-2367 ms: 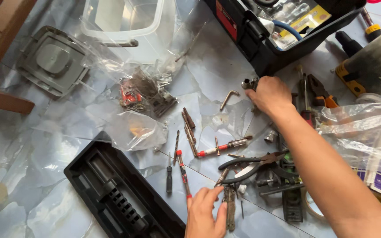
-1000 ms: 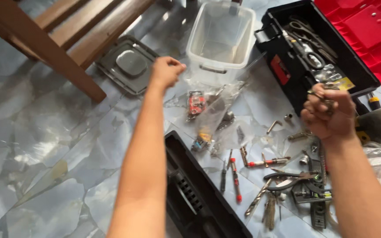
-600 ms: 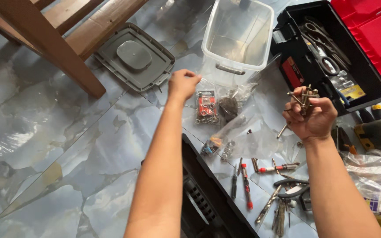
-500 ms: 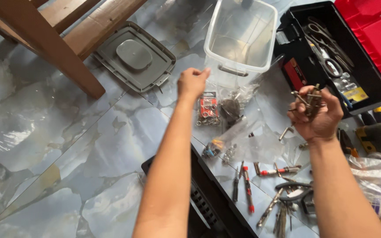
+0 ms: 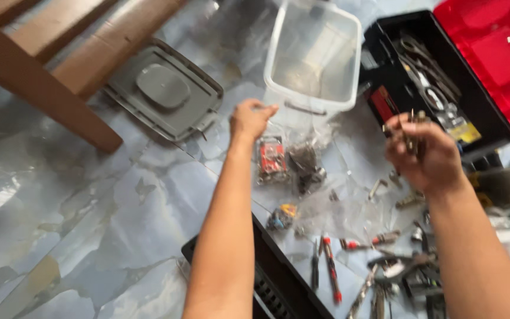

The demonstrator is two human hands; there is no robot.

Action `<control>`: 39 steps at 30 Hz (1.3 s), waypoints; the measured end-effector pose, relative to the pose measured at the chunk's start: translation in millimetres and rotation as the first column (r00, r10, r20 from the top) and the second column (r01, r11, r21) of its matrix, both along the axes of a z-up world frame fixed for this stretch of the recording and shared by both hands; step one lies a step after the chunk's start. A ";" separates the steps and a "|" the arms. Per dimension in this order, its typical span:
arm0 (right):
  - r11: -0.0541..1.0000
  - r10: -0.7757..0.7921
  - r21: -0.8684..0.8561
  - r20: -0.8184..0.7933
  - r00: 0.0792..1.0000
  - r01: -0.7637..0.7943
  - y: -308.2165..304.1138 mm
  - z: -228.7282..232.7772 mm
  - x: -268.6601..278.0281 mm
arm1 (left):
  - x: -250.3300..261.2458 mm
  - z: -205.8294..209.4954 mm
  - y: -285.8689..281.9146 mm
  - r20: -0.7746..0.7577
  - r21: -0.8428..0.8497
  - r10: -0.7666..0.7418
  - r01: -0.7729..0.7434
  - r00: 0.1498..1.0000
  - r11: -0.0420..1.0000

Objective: The person sorts various small tools and hardware from a pile on the floor into a black plastic organizer tray. They handle drill bits, screwdrivers, and other metal hardware, placing them into designated slots within the tray.

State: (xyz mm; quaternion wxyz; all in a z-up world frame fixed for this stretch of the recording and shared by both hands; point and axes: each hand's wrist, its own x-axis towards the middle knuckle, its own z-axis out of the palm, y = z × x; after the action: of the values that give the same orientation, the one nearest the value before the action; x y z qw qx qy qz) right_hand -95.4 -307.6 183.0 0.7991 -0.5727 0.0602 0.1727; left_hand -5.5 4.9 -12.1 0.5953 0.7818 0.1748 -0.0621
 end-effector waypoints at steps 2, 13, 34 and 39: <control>0.999 -0.020 0.028 0.013 1.000 0.019 2.7 9.2 1.5 | -3.6 -3.2 5.2 0.170 0.193 0.042 -0.075 0.984 0.978; 0.997 -0.081 0.015 0.109 0.991 0.080 -2.3 29.9 -21.8 | -15.7 102.9 -1.3 0.353 0.147 -0.106 0.057 0.929 0.987; 0.954 -0.300 -0.035 -0.100 0.949 0.298 -19.7 -64.7 -57.8 | -37.1 207.7 14.9 0.120 0.222 -0.759 0.727 0.641 0.649; 0.939 -0.327 0.067 -0.140 0.935 0.338 -23.5 -70.9 -75.3 | 15.3 196.2 -26.8 0.719 0.402 -0.461 0.229 0.521 0.886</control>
State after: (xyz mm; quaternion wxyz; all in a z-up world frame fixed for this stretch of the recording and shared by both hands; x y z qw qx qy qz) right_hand -170.7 -331.1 112.1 0.8363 -0.5055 0.1992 0.0737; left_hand 9.8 -21.9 184.1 0.4777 0.8141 -0.2633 0.1993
